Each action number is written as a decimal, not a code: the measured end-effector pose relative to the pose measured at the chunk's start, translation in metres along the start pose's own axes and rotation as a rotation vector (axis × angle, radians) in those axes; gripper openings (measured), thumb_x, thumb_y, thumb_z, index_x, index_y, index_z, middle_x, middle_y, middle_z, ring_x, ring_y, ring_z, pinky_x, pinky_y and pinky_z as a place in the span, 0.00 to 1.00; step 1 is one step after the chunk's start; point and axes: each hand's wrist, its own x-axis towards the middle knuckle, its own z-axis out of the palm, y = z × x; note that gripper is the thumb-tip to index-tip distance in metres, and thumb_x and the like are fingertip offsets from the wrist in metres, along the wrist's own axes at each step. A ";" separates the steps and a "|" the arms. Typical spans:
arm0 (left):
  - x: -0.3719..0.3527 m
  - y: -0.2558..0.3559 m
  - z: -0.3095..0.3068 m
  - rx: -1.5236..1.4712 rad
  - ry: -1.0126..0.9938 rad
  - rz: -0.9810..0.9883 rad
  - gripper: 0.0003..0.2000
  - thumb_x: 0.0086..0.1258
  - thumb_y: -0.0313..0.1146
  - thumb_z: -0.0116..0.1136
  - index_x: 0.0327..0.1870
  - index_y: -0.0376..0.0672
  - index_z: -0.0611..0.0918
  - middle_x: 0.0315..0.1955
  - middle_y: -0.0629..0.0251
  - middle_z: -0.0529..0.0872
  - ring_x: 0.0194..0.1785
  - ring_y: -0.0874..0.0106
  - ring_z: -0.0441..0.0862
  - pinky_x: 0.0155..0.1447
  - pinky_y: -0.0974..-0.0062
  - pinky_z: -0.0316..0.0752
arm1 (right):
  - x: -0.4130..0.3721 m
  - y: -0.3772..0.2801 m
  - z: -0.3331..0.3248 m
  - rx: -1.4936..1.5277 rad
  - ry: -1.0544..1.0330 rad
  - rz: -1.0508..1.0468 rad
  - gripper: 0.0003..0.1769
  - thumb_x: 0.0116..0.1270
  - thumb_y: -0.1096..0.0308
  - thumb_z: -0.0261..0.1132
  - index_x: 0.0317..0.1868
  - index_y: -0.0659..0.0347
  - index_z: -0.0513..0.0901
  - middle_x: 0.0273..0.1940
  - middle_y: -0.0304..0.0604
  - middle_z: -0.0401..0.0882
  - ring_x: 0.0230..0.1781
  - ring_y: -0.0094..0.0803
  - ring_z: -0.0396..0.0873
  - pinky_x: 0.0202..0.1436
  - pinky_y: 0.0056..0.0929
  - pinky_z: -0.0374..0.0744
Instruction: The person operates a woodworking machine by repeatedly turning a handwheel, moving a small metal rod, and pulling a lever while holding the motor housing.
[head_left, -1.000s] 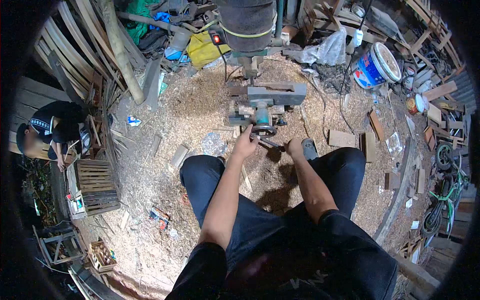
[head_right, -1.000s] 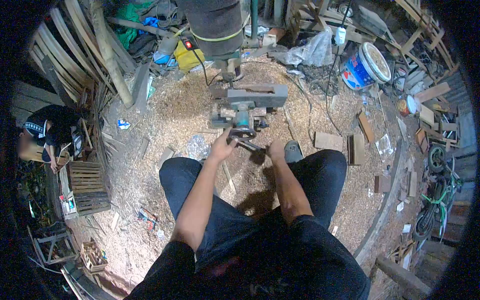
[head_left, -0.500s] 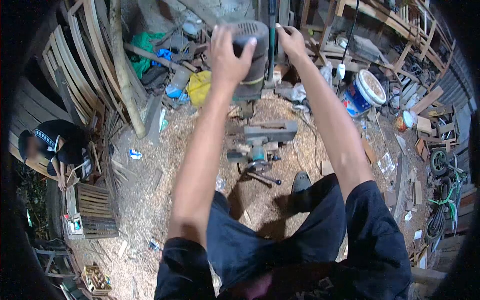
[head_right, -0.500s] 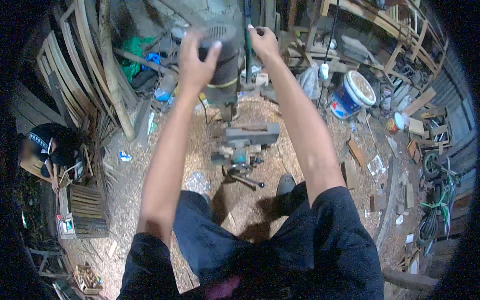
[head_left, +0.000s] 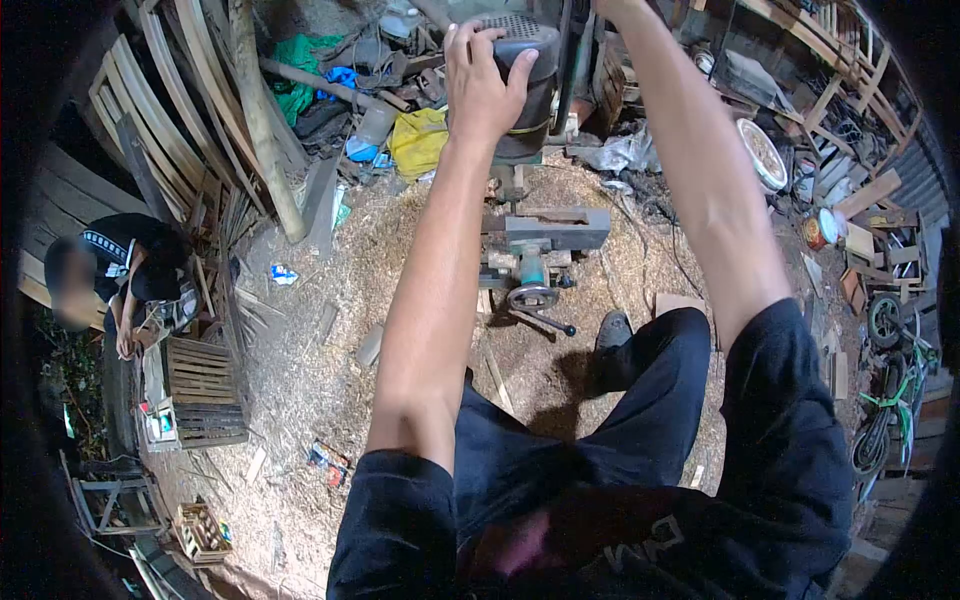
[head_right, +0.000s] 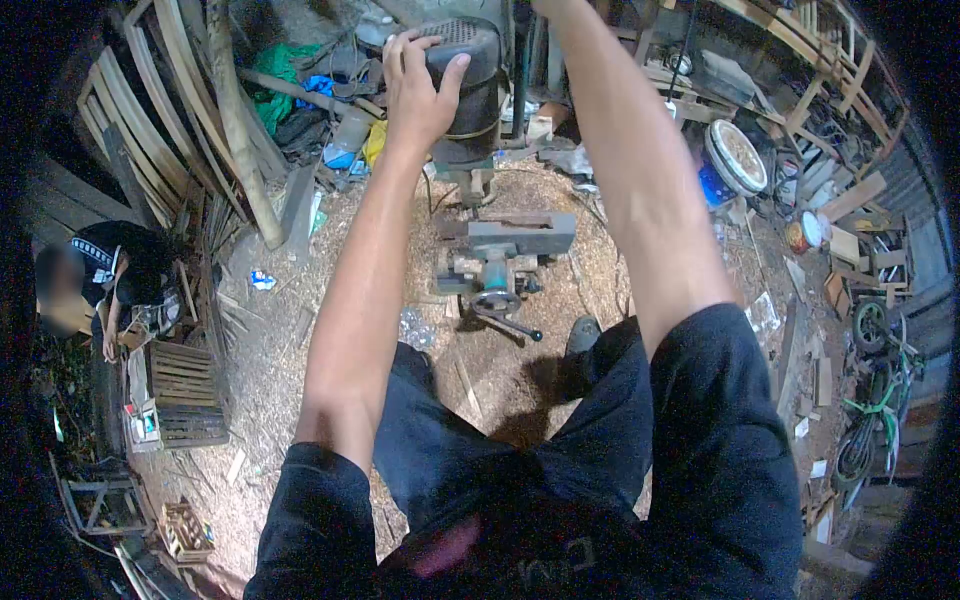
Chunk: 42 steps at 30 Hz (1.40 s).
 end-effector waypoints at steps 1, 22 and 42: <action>-0.004 0.002 -0.002 0.003 -0.014 -0.010 0.24 0.69 0.45 0.63 0.58 0.37 0.74 0.63 0.44 0.69 0.70 0.44 0.62 0.74 0.50 0.55 | -0.013 0.004 -0.001 0.001 0.015 -0.040 0.28 0.71 0.43 0.61 0.21 0.55 0.73 0.13 0.36 0.65 0.13 0.29 0.65 0.20 0.30 0.65; -0.060 0.034 -0.039 -0.024 -0.368 -0.245 0.43 0.71 0.48 0.57 0.78 0.34 0.50 0.78 0.40 0.43 0.80 0.49 0.48 0.78 0.44 0.46 | -0.132 0.024 0.011 0.037 0.082 -0.350 0.21 0.74 0.63 0.62 0.20 0.56 0.76 0.16 0.28 0.67 0.14 0.17 0.62 0.19 0.22 0.57; -0.071 0.042 -0.033 0.083 -0.567 -0.349 0.40 0.76 0.43 0.47 0.79 0.39 0.39 0.78 0.42 0.36 0.82 0.50 0.40 0.77 0.37 0.38 | -0.257 0.069 0.015 0.052 0.198 -0.566 0.22 0.70 0.66 0.60 0.17 0.62 0.65 0.16 0.30 0.62 0.18 0.15 0.57 0.23 0.22 0.54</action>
